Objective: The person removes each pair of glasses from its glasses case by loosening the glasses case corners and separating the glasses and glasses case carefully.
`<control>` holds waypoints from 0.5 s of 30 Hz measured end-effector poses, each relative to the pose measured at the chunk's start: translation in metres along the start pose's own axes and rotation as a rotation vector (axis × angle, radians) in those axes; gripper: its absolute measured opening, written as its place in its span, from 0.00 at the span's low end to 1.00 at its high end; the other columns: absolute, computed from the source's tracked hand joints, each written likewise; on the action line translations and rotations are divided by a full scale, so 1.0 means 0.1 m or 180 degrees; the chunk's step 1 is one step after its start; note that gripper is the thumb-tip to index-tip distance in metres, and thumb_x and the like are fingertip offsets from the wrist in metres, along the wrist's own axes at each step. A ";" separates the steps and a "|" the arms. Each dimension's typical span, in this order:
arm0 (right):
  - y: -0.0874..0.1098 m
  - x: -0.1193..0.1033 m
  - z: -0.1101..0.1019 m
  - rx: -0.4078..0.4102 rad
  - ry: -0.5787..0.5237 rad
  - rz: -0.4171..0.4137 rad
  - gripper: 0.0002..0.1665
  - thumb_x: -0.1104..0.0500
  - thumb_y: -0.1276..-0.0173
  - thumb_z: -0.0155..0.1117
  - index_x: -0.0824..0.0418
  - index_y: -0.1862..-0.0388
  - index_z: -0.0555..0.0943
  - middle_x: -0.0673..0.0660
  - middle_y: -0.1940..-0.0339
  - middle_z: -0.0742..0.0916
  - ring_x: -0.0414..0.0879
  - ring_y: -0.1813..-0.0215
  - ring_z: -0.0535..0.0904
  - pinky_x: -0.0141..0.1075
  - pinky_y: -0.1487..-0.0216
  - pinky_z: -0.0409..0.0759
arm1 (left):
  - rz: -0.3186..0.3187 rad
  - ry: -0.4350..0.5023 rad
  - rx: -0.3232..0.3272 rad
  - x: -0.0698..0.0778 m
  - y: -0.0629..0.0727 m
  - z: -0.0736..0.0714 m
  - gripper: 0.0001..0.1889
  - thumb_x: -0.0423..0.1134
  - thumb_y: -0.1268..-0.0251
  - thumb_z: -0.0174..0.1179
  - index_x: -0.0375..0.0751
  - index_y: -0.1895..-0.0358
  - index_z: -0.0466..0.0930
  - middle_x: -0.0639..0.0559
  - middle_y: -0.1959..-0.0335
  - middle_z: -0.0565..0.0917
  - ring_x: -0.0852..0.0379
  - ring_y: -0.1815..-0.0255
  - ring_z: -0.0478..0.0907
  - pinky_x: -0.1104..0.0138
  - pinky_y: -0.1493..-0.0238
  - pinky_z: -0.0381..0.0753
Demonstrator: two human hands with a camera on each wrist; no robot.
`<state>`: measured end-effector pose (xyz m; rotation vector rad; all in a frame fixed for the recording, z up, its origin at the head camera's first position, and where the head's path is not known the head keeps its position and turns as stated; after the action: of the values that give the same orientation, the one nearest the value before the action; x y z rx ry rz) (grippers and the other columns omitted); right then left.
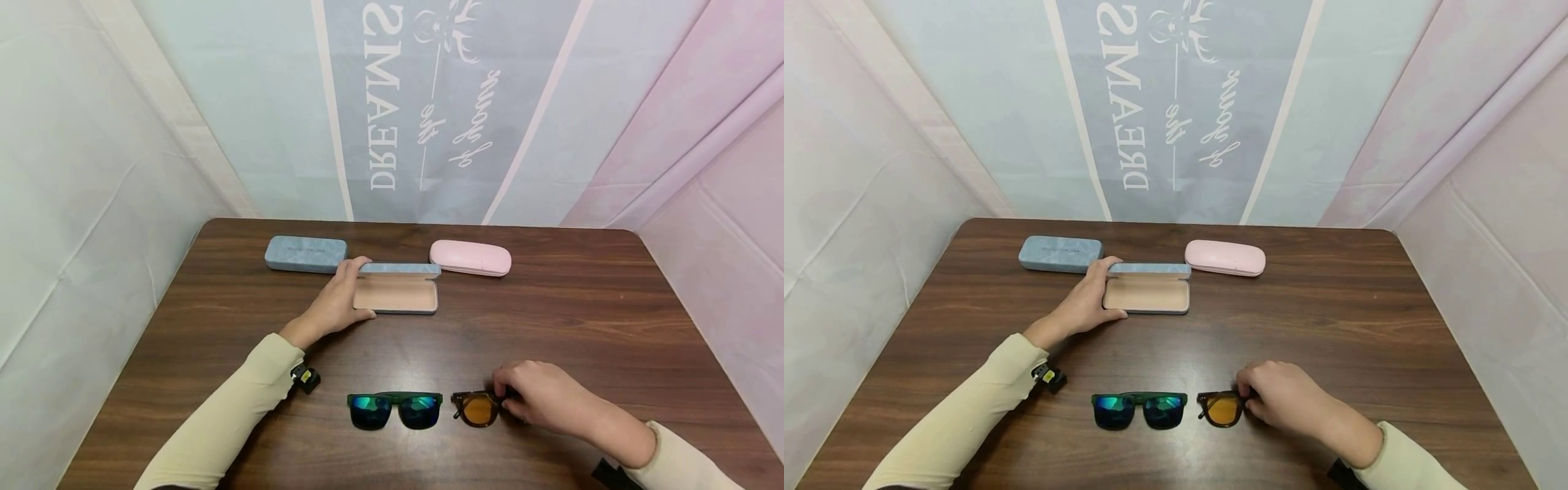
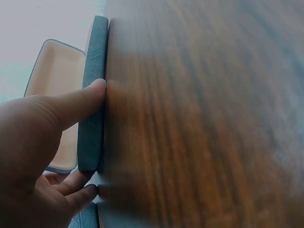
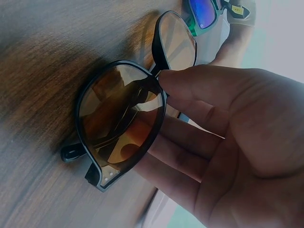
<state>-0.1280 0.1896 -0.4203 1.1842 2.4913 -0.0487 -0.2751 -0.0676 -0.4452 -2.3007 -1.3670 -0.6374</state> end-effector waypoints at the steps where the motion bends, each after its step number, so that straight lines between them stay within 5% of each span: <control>1: 0.00 0.00 0.00 0.0000 0.0005 0.0001 0.17 0.65 0.46 0.77 0.46 0.71 0.77 0.38 0.72 0.79 0.32 0.71 0.70 0.35 0.73 0.73 | -0.0005 0.0003 -0.0001 0.00 0.00 0.00 0.51 0.43 0.44 0.78 0.48 0.24 0.50 0.36 0.36 0.64 0.41 0.42 0.75 0.50 0.43 0.78; 15: 0.00 0.02 -0.02 -0.0046 -0.0047 0.0107 0.10 0.56 0.37 0.76 0.45 0.66 0.80 0.36 0.69 0.81 0.31 0.70 0.73 0.37 0.71 0.76 | -0.0010 0.0000 -0.0012 0.01 0.00 -0.01 0.51 0.43 0.43 0.78 0.47 0.24 0.50 0.37 0.36 0.64 0.42 0.42 0.75 0.49 0.43 0.77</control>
<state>-0.1302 0.1913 -0.4196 1.2151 2.4541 -0.0302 -0.2745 -0.0672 -0.4435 -2.3019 -1.3709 -0.6414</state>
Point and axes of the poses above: each hand's wrist, its own y-axis away from the middle knuckle, its own z-axis out of the palm, x = y × z, the point moved 10 cm from there along -y, towards the middle knuckle
